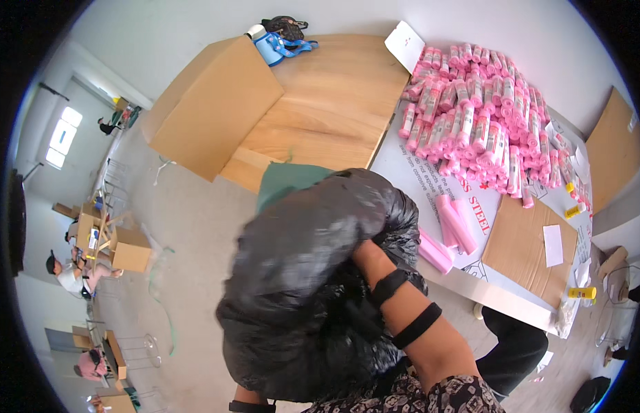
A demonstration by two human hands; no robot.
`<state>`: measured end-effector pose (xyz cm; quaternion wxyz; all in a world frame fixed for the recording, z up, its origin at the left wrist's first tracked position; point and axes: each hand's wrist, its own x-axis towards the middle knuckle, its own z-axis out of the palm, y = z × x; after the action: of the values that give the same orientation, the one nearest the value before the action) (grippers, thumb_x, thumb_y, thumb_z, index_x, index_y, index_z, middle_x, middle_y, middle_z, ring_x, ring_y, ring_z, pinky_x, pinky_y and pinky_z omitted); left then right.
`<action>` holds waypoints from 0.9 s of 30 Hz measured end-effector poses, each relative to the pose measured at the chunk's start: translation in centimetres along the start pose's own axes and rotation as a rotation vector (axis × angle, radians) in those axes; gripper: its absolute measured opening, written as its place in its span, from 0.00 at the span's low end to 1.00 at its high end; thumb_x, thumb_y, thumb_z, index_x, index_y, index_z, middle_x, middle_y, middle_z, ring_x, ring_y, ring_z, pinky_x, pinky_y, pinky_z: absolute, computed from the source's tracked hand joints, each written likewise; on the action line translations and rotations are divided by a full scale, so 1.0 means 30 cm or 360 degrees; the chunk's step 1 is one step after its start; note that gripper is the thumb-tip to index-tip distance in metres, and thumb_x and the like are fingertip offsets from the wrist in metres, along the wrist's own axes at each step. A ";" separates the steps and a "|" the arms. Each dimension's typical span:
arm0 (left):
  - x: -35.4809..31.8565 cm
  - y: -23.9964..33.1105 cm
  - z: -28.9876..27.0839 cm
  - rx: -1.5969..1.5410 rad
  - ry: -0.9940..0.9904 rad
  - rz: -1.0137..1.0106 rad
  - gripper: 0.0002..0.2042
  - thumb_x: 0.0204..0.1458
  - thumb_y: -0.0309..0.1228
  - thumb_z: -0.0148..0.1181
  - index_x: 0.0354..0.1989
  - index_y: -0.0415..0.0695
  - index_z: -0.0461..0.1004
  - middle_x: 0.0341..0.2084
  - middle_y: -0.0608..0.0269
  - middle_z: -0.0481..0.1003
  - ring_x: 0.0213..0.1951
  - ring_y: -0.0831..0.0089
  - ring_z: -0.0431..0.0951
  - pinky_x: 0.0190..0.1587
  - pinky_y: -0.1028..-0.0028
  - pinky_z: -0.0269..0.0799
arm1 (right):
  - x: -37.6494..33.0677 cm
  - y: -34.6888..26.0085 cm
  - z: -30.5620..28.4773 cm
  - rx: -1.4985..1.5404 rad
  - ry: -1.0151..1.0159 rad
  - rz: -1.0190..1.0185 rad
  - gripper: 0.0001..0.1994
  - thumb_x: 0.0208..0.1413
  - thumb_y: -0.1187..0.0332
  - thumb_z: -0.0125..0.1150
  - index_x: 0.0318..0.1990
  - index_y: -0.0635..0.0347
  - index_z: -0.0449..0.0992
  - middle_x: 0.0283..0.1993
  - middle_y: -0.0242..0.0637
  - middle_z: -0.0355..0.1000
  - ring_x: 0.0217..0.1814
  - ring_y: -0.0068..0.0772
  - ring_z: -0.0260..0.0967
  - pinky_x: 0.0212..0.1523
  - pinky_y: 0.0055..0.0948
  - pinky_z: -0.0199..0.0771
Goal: Applying adhesive labels to small pink plastic tubes.
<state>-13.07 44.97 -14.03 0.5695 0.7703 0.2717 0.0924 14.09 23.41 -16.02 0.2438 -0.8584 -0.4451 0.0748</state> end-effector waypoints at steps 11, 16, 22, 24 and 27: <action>-0.023 -0.094 -0.110 -0.0035 0.0177 0.0065 0.18 0.58 0.29 0.50 0.55 0.35 0.66 0.51 0.50 0.70 0.51 0.62 0.70 0.55 0.68 0.64 | 0.005 -0.181 0.018 -0.0022 0.0215 -0.0182 0.19 0.55 0.65 0.49 0.54 0.60 0.71 0.59 0.51 0.65 0.62 0.49 0.62 0.63 0.38 0.58; -0.282 -0.264 -0.265 -0.0012 0.0258 0.0062 0.17 0.58 0.29 0.50 0.55 0.35 0.66 0.50 0.51 0.71 0.50 0.63 0.71 0.55 0.68 0.65 | 0.006 -0.164 -0.021 0.0017 0.0301 -0.0258 0.19 0.55 0.65 0.50 0.54 0.60 0.70 0.59 0.50 0.65 0.62 0.49 0.62 0.63 0.38 0.59; 0.102 0.036 -0.116 0.0037 0.0415 0.0028 0.17 0.58 0.29 0.49 0.54 0.35 0.67 0.49 0.51 0.71 0.49 0.63 0.71 0.54 0.68 0.65 | 0.042 -0.225 -0.045 0.0108 0.0378 -0.0396 0.20 0.55 0.65 0.51 0.54 0.60 0.70 0.59 0.50 0.65 0.62 0.49 0.62 0.62 0.38 0.60; 0.227 0.092 -0.150 0.0037 0.0414 0.0040 0.17 0.58 0.28 0.49 0.54 0.35 0.67 0.49 0.51 0.72 0.49 0.63 0.71 0.54 0.68 0.65 | 0.046 -0.175 -0.090 0.0102 0.0424 -0.0398 0.20 0.55 0.65 0.51 0.54 0.60 0.70 0.59 0.50 0.65 0.62 0.49 0.62 0.62 0.38 0.60; 0.092 0.433 -0.032 0.0033 0.1092 0.0569 0.17 0.56 0.30 0.55 0.49 0.28 0.68 0.40 0.54 0.74 0.45 0.67 0.73 0.52 0.67 0.66 | 0.111 -0.122 -0.147 0.0084 0.0462 -0.0371 0.20 0.55 0.65 0.52 0.55 0.60 0.70 0.59 0.50 0.65 0.62 0.49 0.62 0.62 0.38 0.60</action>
<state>-7.12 44.56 -2.14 0.4126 0.7355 0.3089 0.4397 14.93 26.29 -10.12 0.3349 -0.7961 -0.4996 -0.0670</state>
